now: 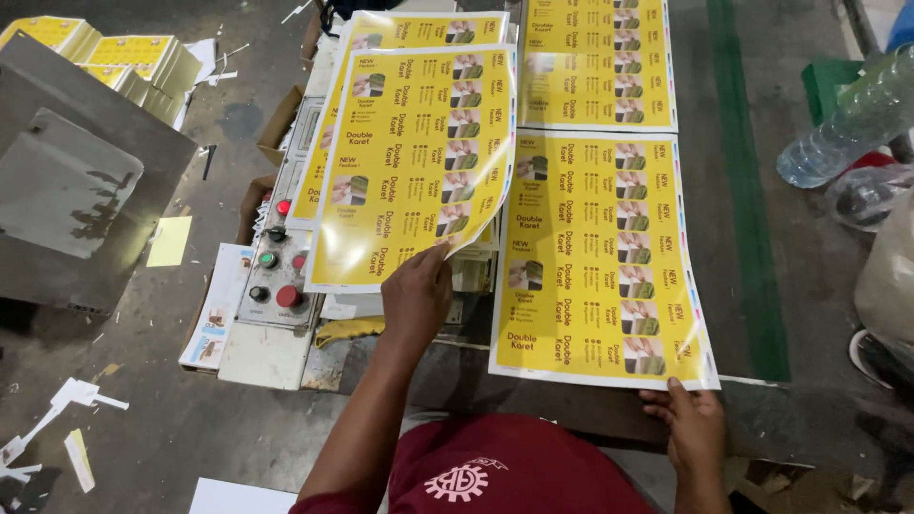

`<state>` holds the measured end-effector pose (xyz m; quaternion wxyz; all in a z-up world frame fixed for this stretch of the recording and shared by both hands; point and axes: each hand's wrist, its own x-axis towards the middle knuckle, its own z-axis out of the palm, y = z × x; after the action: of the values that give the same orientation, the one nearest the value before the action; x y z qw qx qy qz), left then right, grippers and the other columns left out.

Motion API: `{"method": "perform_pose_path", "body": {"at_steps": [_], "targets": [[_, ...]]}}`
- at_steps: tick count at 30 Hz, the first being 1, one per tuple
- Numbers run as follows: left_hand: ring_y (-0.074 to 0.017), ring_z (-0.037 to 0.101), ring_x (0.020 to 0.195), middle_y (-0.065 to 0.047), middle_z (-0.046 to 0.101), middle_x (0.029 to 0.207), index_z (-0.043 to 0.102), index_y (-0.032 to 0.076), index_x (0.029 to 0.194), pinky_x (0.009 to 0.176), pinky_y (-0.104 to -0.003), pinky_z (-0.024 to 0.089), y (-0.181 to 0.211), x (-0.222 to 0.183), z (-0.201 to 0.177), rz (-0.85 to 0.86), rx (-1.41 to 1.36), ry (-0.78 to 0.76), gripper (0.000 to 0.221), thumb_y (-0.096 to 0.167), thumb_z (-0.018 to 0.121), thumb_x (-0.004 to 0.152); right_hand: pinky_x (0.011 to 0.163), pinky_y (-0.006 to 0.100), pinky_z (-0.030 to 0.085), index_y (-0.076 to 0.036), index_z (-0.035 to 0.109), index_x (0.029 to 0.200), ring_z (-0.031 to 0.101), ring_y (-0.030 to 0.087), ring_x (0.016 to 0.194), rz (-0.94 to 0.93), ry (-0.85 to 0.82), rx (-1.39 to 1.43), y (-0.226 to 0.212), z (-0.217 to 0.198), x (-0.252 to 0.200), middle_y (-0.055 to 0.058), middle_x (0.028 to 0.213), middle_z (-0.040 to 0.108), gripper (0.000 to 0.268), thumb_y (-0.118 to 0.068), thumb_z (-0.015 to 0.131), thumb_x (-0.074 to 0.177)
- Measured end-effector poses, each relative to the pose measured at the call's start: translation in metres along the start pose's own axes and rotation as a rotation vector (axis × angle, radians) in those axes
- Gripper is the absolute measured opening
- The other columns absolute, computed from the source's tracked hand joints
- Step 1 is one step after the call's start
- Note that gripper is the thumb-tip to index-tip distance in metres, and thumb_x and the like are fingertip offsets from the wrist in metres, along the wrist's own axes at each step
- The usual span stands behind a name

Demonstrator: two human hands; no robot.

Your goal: Inspecting and sorting stacks of printed labels at a printing machine.

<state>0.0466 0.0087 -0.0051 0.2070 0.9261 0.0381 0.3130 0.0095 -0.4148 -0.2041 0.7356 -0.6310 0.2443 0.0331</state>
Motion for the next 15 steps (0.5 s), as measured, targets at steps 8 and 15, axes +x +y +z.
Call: {"method": "perform_pose_path", "body": {"at_steps": [8, 15], "targets": [[-0.0314, 0.074, 0.079, -0.011, 0.079, 0.106, 0.075, 0.005, 0.112, 0.065, -0.04, 0.055, -0.006, -0.003, 0.003, -0.019, -0.036, -0.026, 0.026, 0.007, 0.07, 0.086, 0.061, 0.032, 0.053, 0.009, 0.049, 0.134, 0.069, 0.028, 0.079, -0.106, -0.096, 0.037, -0.004, 0.03, 0.05, 0.022, 0.1, 0.065, 0.032, -0.009, 0.056, 0.107], [-0.0354, 0.076, 0.086, -0.017, 0.078, 0.104, 0.077, 0.008, 0.111, 0.069, -0.044, 0.061, -0.002, -0.01, 0.002, 0.021, -0.071, -0.07, 0.023, 0.007, 0.068, 0.09, 0.06, 0.034, 0.058, -0.004, 0.03, 0.15, 0.072, 0.03, 0.082, -0.078, -0.093, 0.076, -0.014, 0.037, 0.067, 0.02, 0.109, 0.069, 0.052, -0.019, 0.057, 0.108]]}}
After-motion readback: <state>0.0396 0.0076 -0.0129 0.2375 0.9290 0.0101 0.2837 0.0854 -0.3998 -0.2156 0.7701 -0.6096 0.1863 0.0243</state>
